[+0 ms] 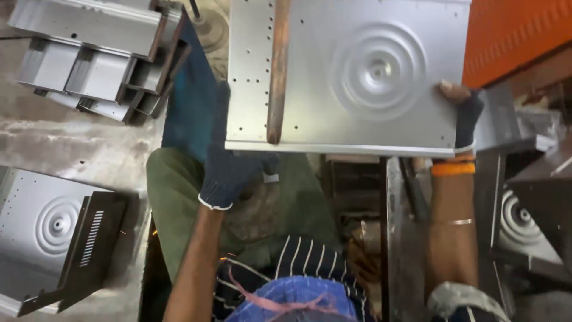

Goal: Assembling and spot welding metal panels to form electrical or equipment housings.

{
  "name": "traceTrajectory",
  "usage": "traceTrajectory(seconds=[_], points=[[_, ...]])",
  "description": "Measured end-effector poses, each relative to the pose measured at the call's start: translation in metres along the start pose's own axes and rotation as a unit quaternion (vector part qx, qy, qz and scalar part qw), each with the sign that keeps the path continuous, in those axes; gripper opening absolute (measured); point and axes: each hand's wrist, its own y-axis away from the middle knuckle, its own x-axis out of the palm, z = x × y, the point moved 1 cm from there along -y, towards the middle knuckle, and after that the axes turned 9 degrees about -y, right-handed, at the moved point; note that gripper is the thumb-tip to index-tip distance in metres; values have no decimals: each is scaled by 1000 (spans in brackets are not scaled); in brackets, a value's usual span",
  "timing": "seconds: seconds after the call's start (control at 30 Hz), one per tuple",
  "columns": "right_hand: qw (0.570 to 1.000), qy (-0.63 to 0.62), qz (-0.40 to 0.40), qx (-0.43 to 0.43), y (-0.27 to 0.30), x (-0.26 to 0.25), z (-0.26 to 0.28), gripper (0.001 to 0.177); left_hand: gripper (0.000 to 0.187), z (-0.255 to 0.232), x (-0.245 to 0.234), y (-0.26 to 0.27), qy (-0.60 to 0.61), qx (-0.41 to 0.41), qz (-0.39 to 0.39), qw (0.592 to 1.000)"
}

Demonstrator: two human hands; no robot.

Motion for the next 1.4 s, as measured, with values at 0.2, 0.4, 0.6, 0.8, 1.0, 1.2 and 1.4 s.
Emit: traceTrajectory(seconds=[0.2, 0.4, 0.6, 0.8, 1.0, 1.2, 1.4], points=[[998, 62, 12, -26, -19, -2, -12, 43, 47, -12, -12, -8, -55, 73, -16, 996], [997, 59, 15, -50, -18, 41, -17, 40, 50, -5, -26, -2, -54, 101, -57, 992], [985, 141, -62, -75, -52, -20, -52, 32, 61, 3, -49, 0, -59, 57, -80, 993], [995, 79, 37, 38, -17, 64, -46, 33, 80, 8, -72, 4, -120, 146, -111, 976], [994, 36, 33, 100, -20, 80, -74, 41, 86, 18, -91, 4, -146, 183, -122, 965], [973, 194, 71, -98, -72, 12, -125, 46, 93, 17, -118, -3, -124, 166, -109, 972], [992, 84, 57, 71, -52, 88, -122, 38, 98, 22, -134, -3, -71, 157, -139, 975]])
